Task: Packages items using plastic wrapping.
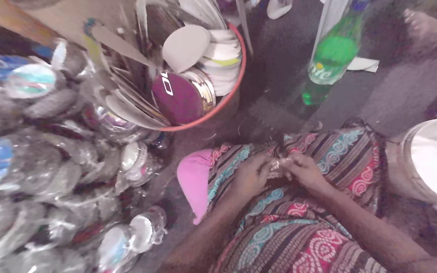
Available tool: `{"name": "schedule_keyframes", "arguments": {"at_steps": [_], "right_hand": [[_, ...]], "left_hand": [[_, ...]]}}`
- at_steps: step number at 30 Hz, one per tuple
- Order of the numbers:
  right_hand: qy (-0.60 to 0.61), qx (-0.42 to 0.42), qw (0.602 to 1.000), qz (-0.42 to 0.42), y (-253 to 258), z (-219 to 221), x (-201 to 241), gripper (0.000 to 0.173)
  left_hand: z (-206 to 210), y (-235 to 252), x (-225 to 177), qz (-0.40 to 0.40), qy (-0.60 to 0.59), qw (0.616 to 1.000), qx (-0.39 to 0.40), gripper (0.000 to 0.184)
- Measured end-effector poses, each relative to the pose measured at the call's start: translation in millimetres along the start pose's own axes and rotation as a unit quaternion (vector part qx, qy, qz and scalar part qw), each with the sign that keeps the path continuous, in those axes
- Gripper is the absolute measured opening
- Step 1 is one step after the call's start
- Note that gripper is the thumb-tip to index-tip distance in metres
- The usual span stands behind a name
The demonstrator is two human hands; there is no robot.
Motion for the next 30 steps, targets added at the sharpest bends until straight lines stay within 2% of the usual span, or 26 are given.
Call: {"name": "schedule_keyframes", "arguments": {"at_steps": [3,8,14,18,21,24,28,30], "right_hand": [[0.001,-0.034,0.997,-0.071,0.3,-0.1,6.7,0.013],[0.012,-0.043,0.993,-0.110,1.1,0.6,11.2,0.014],[-0.010,-0.017,0.996,-0.092,3.9,-2.4,9.5,0.014],[-0.058,-0.051,0.995,-0.060,6.9,-10.0,5.4,0.016],[-0.045,-0.045,0.996,-0.062,6.0,-9.0,2.0,0.016],[-0.081,-0.047,0.993,-0.073,7.2,-10.9,2.1,0.019],[-0.139,-0.051,0.986,-0.071,9.4,-16.8,-3.0,0.021],[-0.163,-0.049,0.980,-0.105,9.3,-21.2,-1.2,0.024]], "left_hand": [[-8.0,4.3,5.8,-0.022,-0.009,0.999,-0.029,0.020],[-20.7,10.5,12.0,-0.058,-0.039,0.995,-0.071,0.014],[-21.4,10.2,15.2,-0.059,-0.097,0.991,-0.077,0.010],[-30.3,10.0,24.7,-0.122,-0.071,0.985,-0.097,0.008],[-32.6,8.1,31.1,-0.098,-0.074,0.986,-0.110,0.007],[-33.1,6.0,39.5,-0.079,-0.078,0.987,-0.118,0.006],[-28.7,1.5,56.2,-0.125,-0.078,0.983,-0.106,0.007],[-27.3,1.2,55.7,-0.059,-0.063,0.992,-0.089,0.014]]}}
Point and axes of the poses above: each hand's wrist, its own y-axis towards the middle knuckle, its own z-axis out of the palm, x = y × z, the point moved 7 cm from there along y, towards the middle knuckle, and after that the axes turned 15 degrees about -x, right-handed, at the moved point
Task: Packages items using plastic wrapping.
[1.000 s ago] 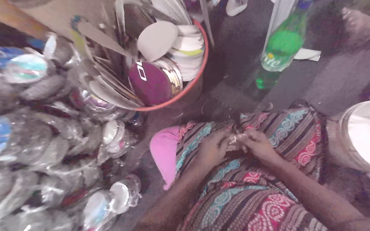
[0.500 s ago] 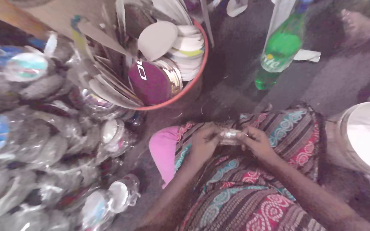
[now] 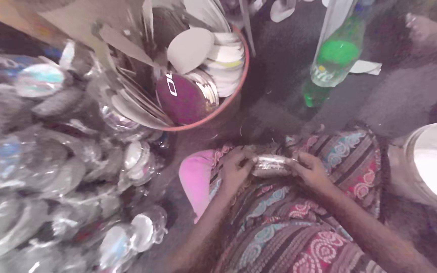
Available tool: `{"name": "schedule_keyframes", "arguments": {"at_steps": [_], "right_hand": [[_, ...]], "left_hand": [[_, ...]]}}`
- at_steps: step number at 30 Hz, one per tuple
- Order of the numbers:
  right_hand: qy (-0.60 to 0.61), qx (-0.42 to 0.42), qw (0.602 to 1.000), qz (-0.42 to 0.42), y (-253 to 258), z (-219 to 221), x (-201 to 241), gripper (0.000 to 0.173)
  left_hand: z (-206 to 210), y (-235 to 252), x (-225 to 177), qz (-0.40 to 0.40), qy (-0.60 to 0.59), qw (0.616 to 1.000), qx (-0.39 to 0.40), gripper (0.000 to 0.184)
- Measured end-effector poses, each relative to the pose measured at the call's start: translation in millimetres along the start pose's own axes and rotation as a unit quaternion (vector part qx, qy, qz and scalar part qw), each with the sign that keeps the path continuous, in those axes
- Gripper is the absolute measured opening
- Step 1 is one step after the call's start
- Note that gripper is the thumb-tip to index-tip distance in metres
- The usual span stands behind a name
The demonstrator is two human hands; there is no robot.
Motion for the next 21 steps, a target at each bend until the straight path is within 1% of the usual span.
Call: {"name": "schedule_keyframes", "arguments": {"at_steps": [2,3,4,6,8,10,13,16,17,19,20,21], "right_hand": [[-0.005,-0.010,0.999,-0.045,-1.0,-3.6,2.6,0.024],[-0.003,-0.016,0.998,-0.061,-2.0,-4.4,5.5,0.023],[0.000,-0.022,0.997,-0.069,-3.2,-4.5,8.9,0.022],[0.005,-0.027,0.996,-0.081,-4.7,-3.0,14.7,0.020],[-0.007,-0.020,0.994,-0.103,-4.8,-1.0,17.2,0.022],[-0.056,-0.003,0.989,-0.137,-6.5,0.9,21.5,0.026],[-0.152,0.012,0.971,-0.184,-10.4,5.2,30.2,0.026],[-0.188,0.003,0.948,-0.255,-15.4,4.4,41.7,0.023],[-0.193,-0.003,0.939,-0.284,-18.0,2.5,47.3,0.021],[-0.198,-0.009,0.917,-0.345,-22.8,0.0,56.8,0.020],[-0.202,-0.011,0.902,-0.382,-24.7,0.2,60.0,0.020],[-0.209,-0.009,0.885,-0.415,-26.7,0.8,62.6,0.021]], "left_hand": [[0.2,-3.2,-7.7,0.113,0.008,0.993,0.016,0.020],[0.9,-5.3,-13.9,0.146,0.015,0.989,0.030,0.022],[2.6,-7.3,-20.3,0.154,0.019,0.987,0.047,0.023],[9.3,-9.7,-28.6,0.125,0.015,0.990,0.059,0.022],[16.3,-9.5,-29.6,0.087,-0.012,0.995,0.056,0.021],[21.4,-8.2,-29.1,0.067,-0.022,0.995,0.073,0.023],[23.5,-4.6,-31.7,0.032,0.034,0.992,0.118,0.023],[12.6,3.1,-37.2,0.036,0.099,0.989,0.101,0.017],[8.4,5.8,-38.3,0.052,0.105,0.989,0.090,0.015],[2.2,9.8,-41.4,0.091,0.091,0.989,0.070,0.013],[0.3,11.5,-40.0,0.091,0.080,0.990,0.068,0.013],[-1.2,13.0,-36.4,0.073,0.065,0.993,0.073,0.013]]}}
Point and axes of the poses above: each hand's wrist, its own y-axis towards the middle knuckle, its own z-axis out of the palm, x = y × z, the point moved 7 cm from there along y, towards the middle knuckle, and after that the axes turned 15 degrees about -x, right-handed, at the moved point
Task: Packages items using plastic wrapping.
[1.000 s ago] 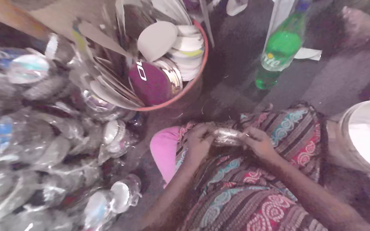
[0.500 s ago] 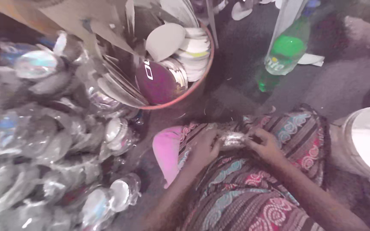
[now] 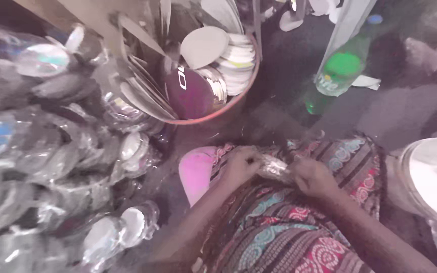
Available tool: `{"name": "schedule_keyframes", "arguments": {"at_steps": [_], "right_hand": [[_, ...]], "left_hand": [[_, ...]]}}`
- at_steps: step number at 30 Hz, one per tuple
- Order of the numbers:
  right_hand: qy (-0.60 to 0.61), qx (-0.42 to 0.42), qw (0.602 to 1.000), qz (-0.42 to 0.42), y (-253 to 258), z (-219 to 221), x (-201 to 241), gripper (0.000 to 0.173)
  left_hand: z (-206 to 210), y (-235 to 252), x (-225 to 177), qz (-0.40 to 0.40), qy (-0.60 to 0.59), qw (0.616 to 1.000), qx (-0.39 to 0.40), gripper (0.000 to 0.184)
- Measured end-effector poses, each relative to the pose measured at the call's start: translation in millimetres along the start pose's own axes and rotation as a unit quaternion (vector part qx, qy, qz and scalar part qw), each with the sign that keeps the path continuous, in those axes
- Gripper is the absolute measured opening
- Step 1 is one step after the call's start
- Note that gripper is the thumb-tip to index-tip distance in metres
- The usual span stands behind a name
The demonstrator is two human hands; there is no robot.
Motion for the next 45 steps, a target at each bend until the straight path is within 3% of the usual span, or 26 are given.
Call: {"name": "schedule_keyframes", "arguments": {"at_steps": [4,6,7,9,11,13,14,16,18,20,24,29,31,35,39,42,45], "right_hand": [[-0.015,0.008,0.998,-0.060,3.7,-1.3,8.1,0.021],[0.007,0.042,0.999,-0.007,6.1,0.4,0.9,0.022],[0.030,0.085,0.994,0.068,8.1,1.2,-6.7,0.024],[0.114,0.178,0.933,0.291,9.6,4.0,-24.9,0.030],[0.254,0.167,0.828,0.472,7.1,7.7,-39.4,0.025],[0.345,0.115,0.756,0.544,11.3,5.1,-41.9,0.023],[0.354,0.102,0.753,0.546,14.8,2.5,-40.9,0.023],[0.337,0.137,0.789,0.495,21.8,-0.2,-30.9,0.021],[0.297,0.210,0.837,0.409,25.5,3.0,-17.6,0.022],[0.272,0.243,0.859,0.359,23.2,6.1,-11.8,0.024],[0.333,0.159,0.874,0.316,8.0,12.5,-22.0,0.024],[0.253,0.004,0.941,0.225,-5.8,21.1,-25.3,0.027],[0.233,-0.043,0.940,0.247,-11.7,23.8,-31.3,0.023],[0.231,-0.075,0.894,0.377,-19.3,22.4,-41.5,0.013],[0.251,-0.101,0.876,0.399,-21.2,22.8,-48.6,0.006],[0.198,-0.081,0.912,0.351,-18.4,19.5,-44.2,0.016],[0.095,-0.035,0.968,0.228,-7.6,17.5,-30.9,0.029]], "left_hand": [[-2.2,-1.1,19.5,-0.069,-0.051,0.996,0.011,0.014],[-3.2,-1.6,20.0,-0.098,-0.054,0.994,0.020,0.013],[-4.3,-2.1,16.4,-0.083,-0.051,0.995,0.008,0.013],[-7.5,-5.7,1.7,-0.002,-0.033,0.999,-0.033,0.015],[-5.9,-12.2,-19.3,0.106,-0.020,0.993,-0.052,0.013],[0.3,-18.9,-43.4,0.187,0.003,0.982,-0.015,0.012],[5.4,-22.2,-55.0,0.215,0.005,0.976,0.014,0.014],[15.8,-27.4,-73.9,0.272,-0.004,0.961,0.049,0.017],[20.0,-27.3,-81.6,0.311,-0.047,0.949,0.011,0.016],[20.8,-21.2,-77.2,0.286,-0.089,0.953,-0.047,0.012],[26.8,-13.0,-44.0,0.112,-0.149,0.978,-0.093,0.010],[36.3,-14.4,-20.9,0.057,-0.136,0.986,-0.082,0.015],[39.7,-8.5,-17.0,0.046,-0.149,0.987,-0.032,0.019],[45.7,0.8,-15.6,-0.012,-0.182,0.977,0.105,0.034],[49.6,0.5,-13.7,-0.049,-0.159,0.983,0.075,0.027],[50.2,-4.6,-21.4,-0.013,-0.121,0.992,0.020,0.029],[49.3,-12.4,-34.2,0.101,0.025,0.994,-0.040,0.025]]}}
Point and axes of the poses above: each hand's wrist, its own y-axis towards the middle knuckle, its own z-axis out of the palm, x = y × z, the point moved 7 cm from there along y, towards the middle knuckle, and after that the axes turned 15 degrees about -x, right-handed, at the moved point
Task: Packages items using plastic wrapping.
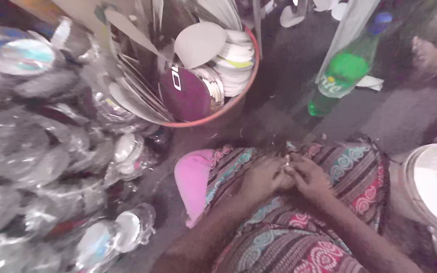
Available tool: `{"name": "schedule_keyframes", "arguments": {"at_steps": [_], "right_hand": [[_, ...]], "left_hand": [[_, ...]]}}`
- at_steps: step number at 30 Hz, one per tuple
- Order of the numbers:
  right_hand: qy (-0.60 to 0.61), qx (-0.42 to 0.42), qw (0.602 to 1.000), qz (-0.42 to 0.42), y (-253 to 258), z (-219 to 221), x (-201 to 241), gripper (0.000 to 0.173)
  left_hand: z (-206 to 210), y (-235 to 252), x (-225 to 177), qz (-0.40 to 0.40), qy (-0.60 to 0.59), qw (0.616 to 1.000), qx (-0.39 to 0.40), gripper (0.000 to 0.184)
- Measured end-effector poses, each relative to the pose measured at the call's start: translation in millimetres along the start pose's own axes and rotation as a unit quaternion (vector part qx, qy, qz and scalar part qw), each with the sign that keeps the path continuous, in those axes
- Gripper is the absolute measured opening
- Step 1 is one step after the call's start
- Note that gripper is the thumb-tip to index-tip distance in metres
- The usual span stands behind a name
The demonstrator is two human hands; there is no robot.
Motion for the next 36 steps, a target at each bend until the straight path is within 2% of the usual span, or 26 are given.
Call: {"name": "schedule_keyframes", "arguments": {"at_steps": [1,3,9,11,15,16,18,20,22,29,32,34,36], "right_hand": [[-0.020,0.003,0.999,-0.035,1.6,0.9,4.1,0.028],[-0.035,0.020,0.996,-0.079,2.9,3.4,7.5,0.026],[-0.034,0.119,0.979,-0.162,2.1,8.1,15.0,0.024],[-0.063,0.091,0.973,-0.200,-0.6,5.7,21.9,0.021],[-0.091,-0.036,0.955,-0.279,-6.5,-1.3,27.3,0.020],[-0.074,-0.051,0.960,-0.266,-6.6,-1.2,24.1,0.022],[0.018,-0.024,0.987,-0.159,-3.2,1.2,9.8,0.025],[0.130,0.039,0.990,-0.024,0.9,3.7,-4.9,0.026],[0.189,0.089,0.976,0.053,2.8,6.3,-13.2,0.024],[0.277,0.166,0.926,0.195,1.4,11.0,-20.7,0.022],[0.300,0.127,0.902,0.285,-4.6,15.2,-27.8,0.022],[0.296,0.093,0.892,0.329,-6.2,15.1,-27.7,0.021],[0.285,0.097,0.894,0.331,-7.5,13.7,-25.9,0.020]], "left_hand": [[1.5,-2.5,-1.6,0.030,0.029,0.999,-0.010,0.022],[1.7,-3.3,-1.4,0.038,0.044,0.998,-0.007,0.019],[2.2,-1.0,5.6,0.030,-0.050,0.992,0.111,0.018],[2.6,-3.3,8.0,-0.021,-0.080,0.988,0.130,0.020],[7.8,-3.2,17.3,-0.163,-0.156,0.965,0.134,0.027],[10.3,-4.2,20.8,-0.198,-0.167,0.955,0.142,0.028],[11.1,-5.2,23.1,-0.234,-0.176,0.947,0.135,0.024],[7.0,-7.3,22.7,-0.189,-0.161,0.966,0.073,0.021],[1.7,-10.0,21.1,-0.122,-0.118,0.985,0.013,0.024],[-6.9,-13.8,11.1,-0.025,-0.082,0.996,-0.027,0.018],[-8.7,-14.2,4.8,0.050,-0.032,0.998,-0.027,0.021],[-7.7,-14.1,5.9,0.048,-0.047,0.998,-0.003,0.022],[-8.7,-13.9,4.7,0.049,-0.065,0.997,-0.013,0.021]]}}
Point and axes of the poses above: each hand's wrist, its own y-axis towards the middle knuckle, its own z-axis out of the palm, x = y × z, the point moved 7 cm from there along y, towards the middle knuckle, and after that the axes turned 15 degrees about -x, right-handed, at the moved point
